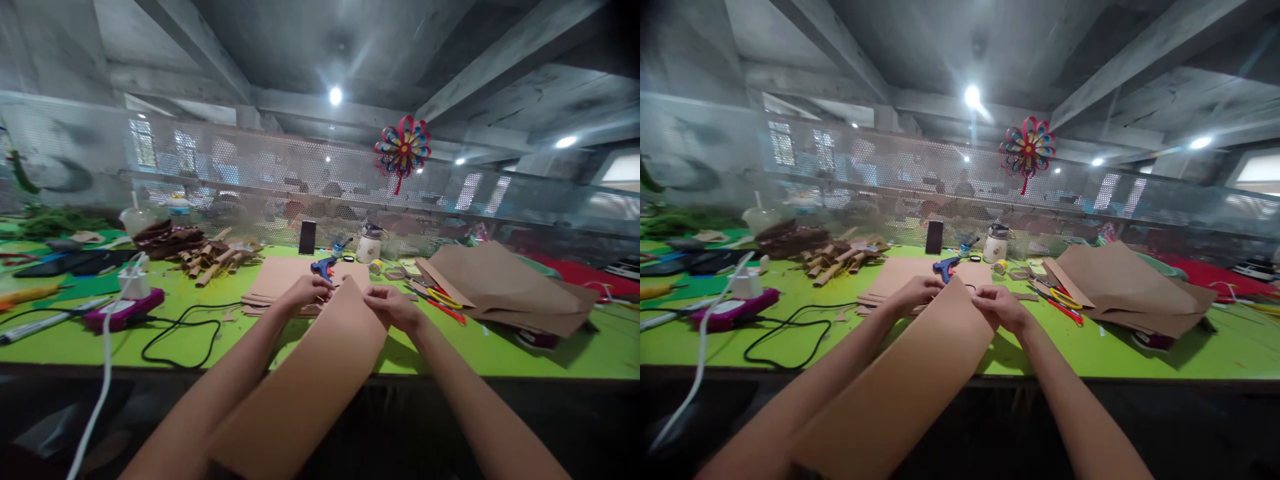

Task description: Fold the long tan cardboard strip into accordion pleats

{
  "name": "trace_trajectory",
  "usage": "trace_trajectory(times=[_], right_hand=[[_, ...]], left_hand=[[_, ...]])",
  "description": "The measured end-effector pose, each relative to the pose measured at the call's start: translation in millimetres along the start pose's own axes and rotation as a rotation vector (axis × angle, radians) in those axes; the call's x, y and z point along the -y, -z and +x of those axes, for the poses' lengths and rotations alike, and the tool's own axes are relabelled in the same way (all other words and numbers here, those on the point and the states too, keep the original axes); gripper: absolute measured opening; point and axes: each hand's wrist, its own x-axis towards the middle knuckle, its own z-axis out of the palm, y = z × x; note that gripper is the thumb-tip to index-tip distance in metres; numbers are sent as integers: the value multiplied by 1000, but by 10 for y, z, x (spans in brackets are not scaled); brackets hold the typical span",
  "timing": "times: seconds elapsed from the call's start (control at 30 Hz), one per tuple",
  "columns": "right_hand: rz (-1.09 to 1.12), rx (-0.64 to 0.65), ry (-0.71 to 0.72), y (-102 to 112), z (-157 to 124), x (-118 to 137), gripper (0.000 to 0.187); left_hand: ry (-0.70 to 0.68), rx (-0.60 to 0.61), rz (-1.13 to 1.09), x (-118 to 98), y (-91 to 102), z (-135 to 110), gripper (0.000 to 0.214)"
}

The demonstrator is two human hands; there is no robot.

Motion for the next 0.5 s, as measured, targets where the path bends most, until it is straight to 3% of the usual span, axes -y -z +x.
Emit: trace_trajectory(times=[0.1, 0.2, 0.3, 0.4, 0.5], right_hand=[[-177, 169, -146, 99, 86, 4, 33], [-317, 242, -194, 118, 227, -43, 33], [-432, 335, -164, 103, 355, -90, 32], [-571, 413, -94, 80, 408, -108, 32], [-793, 405, 12, 34, 365, -104, 28]], left_hand=[[-19, -9, -28, -6, 12, 34, 31], [-66, 89, 201, 9, -95, 36, 40], [-101, 160, 497, 52, -209, 38, 42], [-154, 177, 618, 113, -253, 61, 37], [-236, 200, 694, 171, -249, 95, 31]])
